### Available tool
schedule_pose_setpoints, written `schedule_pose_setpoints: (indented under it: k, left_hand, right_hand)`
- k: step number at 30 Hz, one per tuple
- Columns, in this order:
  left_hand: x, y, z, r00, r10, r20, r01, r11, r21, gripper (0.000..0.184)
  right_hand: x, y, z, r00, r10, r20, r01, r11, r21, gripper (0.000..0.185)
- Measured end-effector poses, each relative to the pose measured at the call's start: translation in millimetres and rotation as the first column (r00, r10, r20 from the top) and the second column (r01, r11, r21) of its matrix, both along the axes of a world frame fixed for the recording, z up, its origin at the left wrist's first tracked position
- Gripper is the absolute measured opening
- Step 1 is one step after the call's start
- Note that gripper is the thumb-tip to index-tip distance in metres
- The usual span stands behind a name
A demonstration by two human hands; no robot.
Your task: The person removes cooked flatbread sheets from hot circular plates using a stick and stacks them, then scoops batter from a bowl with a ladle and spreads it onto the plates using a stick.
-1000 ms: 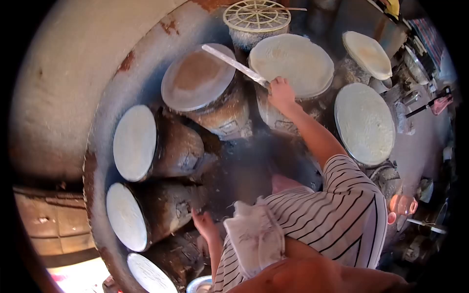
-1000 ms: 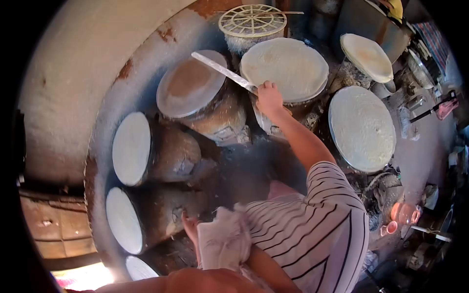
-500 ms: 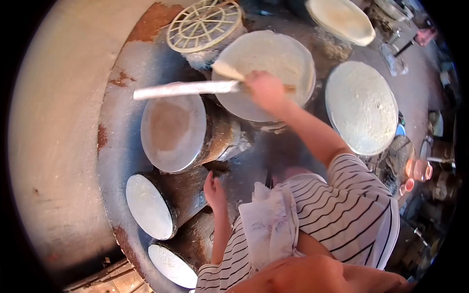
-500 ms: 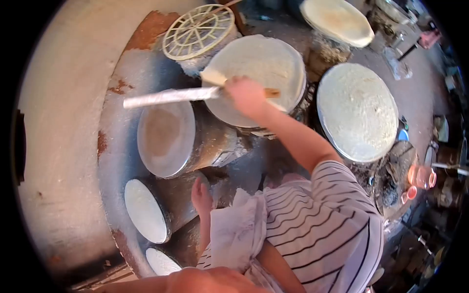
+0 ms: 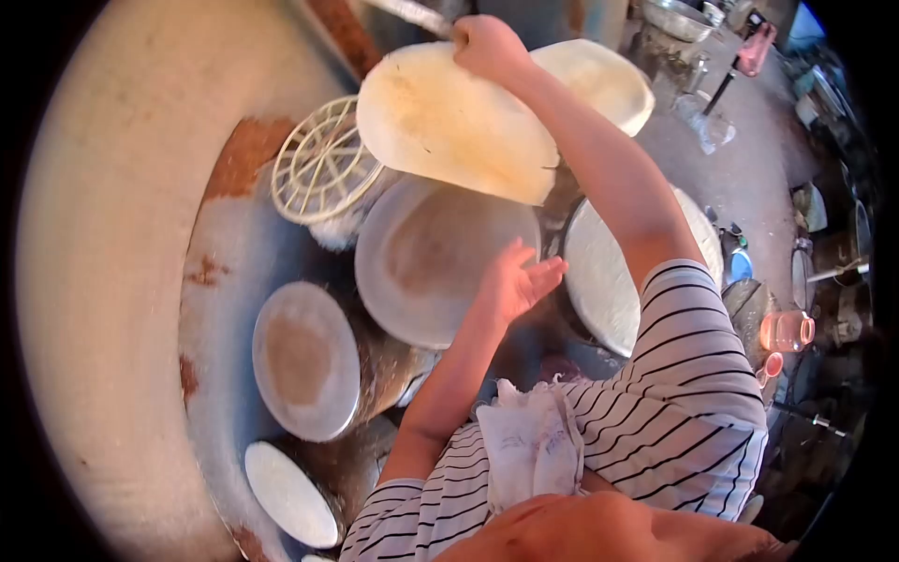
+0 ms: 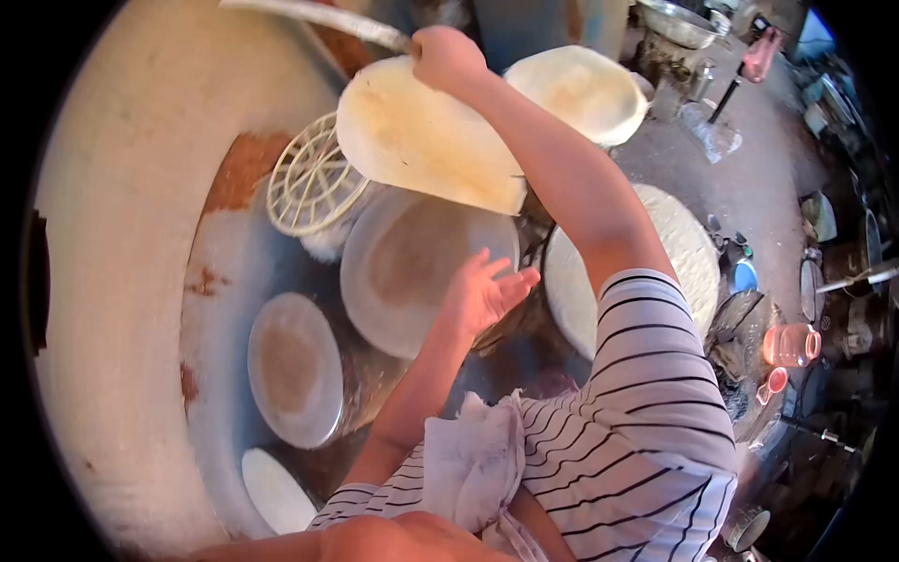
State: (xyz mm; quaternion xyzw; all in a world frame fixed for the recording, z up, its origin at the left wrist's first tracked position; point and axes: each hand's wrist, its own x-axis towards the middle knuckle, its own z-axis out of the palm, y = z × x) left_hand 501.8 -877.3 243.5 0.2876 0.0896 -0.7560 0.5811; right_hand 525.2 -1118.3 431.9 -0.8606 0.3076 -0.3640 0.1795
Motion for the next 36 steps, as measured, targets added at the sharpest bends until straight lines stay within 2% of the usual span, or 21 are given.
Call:
schedule_pose_setpoints:
  k: [2,3,5,6,7,8,9,12,13,14,17,19,22,23,25,27,30,31,33,34,36]
  left_hand:
    - [-6.6,-62.1,21.6,0.993,0.105,0.061,-0.106,0.994,0.016,0.094]
    - [-6.1,-94.9,29.4,0.981,0.167,0.097,-0.170,0.985,0.023,0.097]
    - [1.1,-157.7,34.2,0.954,0.297,0.041,-0.299,0.951,0.080,0.093]
    - [12.2,-198.0,9.3,0.920,0.374,0.116,-0.373,0.927,-0.032,0.087]
    - [24.7,-237.7,-20.6,0.874,0.456,0.171,-0.433,0.888,-0.155,0.081]
    - [28.9,-271.8,-33.2,0.825,0.516,0.230,-0.482,0.856,-0.189,0.074]
    - [31.5,-301.8,-45.2,0.767,0.576,0.284,-0.532,0.817,-0.222,0.067]
    - [46.3,-370.6,-77.2,0.659,0.449,0.603,-0.454,0.877,-0.157,0.077]
    - [46.9,-378.6,-81.1,0.619,0.391,0.682,-0.434,0.893,-0.119,0.071]
    - [45.0,-382.4,-79.5,0.573,0.327,0.752,-0.414,0.907,-0.079,0.065]
    - [33.7,-368.3,-60.1,0.379,0.197,0.904,-0.344,0.937,-0.060,0.057]
    - [29.0,-345.8,-52.2,0.236,0.158,0.959,-0.284,0.955,-0.088,0.053]
    - [7.0,-293.4,-68.0,0.022,0.091,0.996,-0.079,0.993,-0.089,0.050]
    - [-8.7,-274.9,-74.9,-0.124,0.005,0.992,0.064,0.998,0.003,0.053]
    - [-44.1,-238.1,-72.3,-0.425,-0.033,0.904,0.307,0.935,0.179,0.058]
    - [-72.3,-212.2,-76.0,-0.607,-0.078,0.791,0.403,0.828,0.390,0.068]
    - [-94.1,-190.9,-95.9,-0.727,0.029,0.686,0.401,0.829,0.390,0.069]
    - [-97.7,-187.2,-89.9,-0.757,0.091,0.647,0.408,0.839,0.360,0.068]
    - [-112.1,-181.7,-82.9,-0.765,0.187,0.616,0.427,0.863,0.269,0.064]
    - [-114.8,-179.5,-81.5,-0.760,0.211,0.615,0.427,0.875,0.229,0.060]
    - [-119.4,-176.6,-76.6,-0.773,0.198,0.602,0.387,0.900,0.201,0.049]
  right_hand:
    - [-8.4,-92.8,-1.9,0.984,-0.130,0.121,0.131,0.991,0.000,0.024]
    - [-12.0,-136.9,-21.1,0.954,-0.097,0.283,0.166,0.959,-0.229,0.015]
    - [-78.4,-167.9,20.1,0.923,-0.336,0.189,0.304,0.936,0.176,0.012]
    - [-129.9,-190.8,-2.5,0.863,-0.386,0.327,0.226,0.872,0.434,0.022]
    - [-160.5,-230.1,-22.1,0.867,-0.427,0.258,0.288,0.850,0.441,0.039]
    - [-183.9,-269.6,-56.5,0.798,-0.547,0.253,0.380,0.782,0.493,0.039]
    - [-205.6,-252.6,-64.9,0.746,-0.626,0.227,0.446,0.722,0.528,0.036]
    - [-246.3,-282.5,-156.4,0.660,-0.740,0.130,0.579,0.612,0.538,0.033]
    - [-253.8,-296.6,-199.5,0.613,-0.776,0.149,0.563,0.561,0.608,0.033]
    - [-261.1,-305.6,-234.3,0.619,-0.776,0.120,0.601,0.566,0.564,0.033]
    - [-266.6,-302.8,-268.2,0.604,-0.797,0.018,0.637,0.497,0.589,0.034]
    - [-266.1,-299.9,-262.5,0.623,-0.778,0.085,0.570,0.526,0.631,0.034]
    - [-286.7,-288.5,-252.8,0.684,-0.730,0.004,0.624,0.588,0.515,0.029]
    - [-301.7,-275.3,-243.6,0.712,-0.701,0.033,0.620,0.651,0.438,0.029]
    - [-347.1,-235.6,-237.4,0.738,-0.660,-0.139,0.660,0.664,0.352,0.030]
    - [-389.9,-178.1,-234.8,0.735,-0.615,-0.285,0.678,0.677,0.286,0.031]
    - [-453.0,-82.5,-241.7,0.664,-0.646,-0.377,0.741,0.635,0.218,0.033]
    - [-463.1,-51.1,-225.5,0.658,-0.659,-0.363,0.751,0.610,0.253,0.026]
    - [-502.7,-18.2,-244.0,0.705,-0.691,-0.160,0.702,0.648,0.295,0.022]
    - [-500.4,-0.9,-221.1,0.585,-0.694,-0.421,0.808,0.546,0.222,0.018]
    - [-510.5,19.6,-232.1,0.675,-0.684,-0.277,0.730,0.563,0.388,0.016]
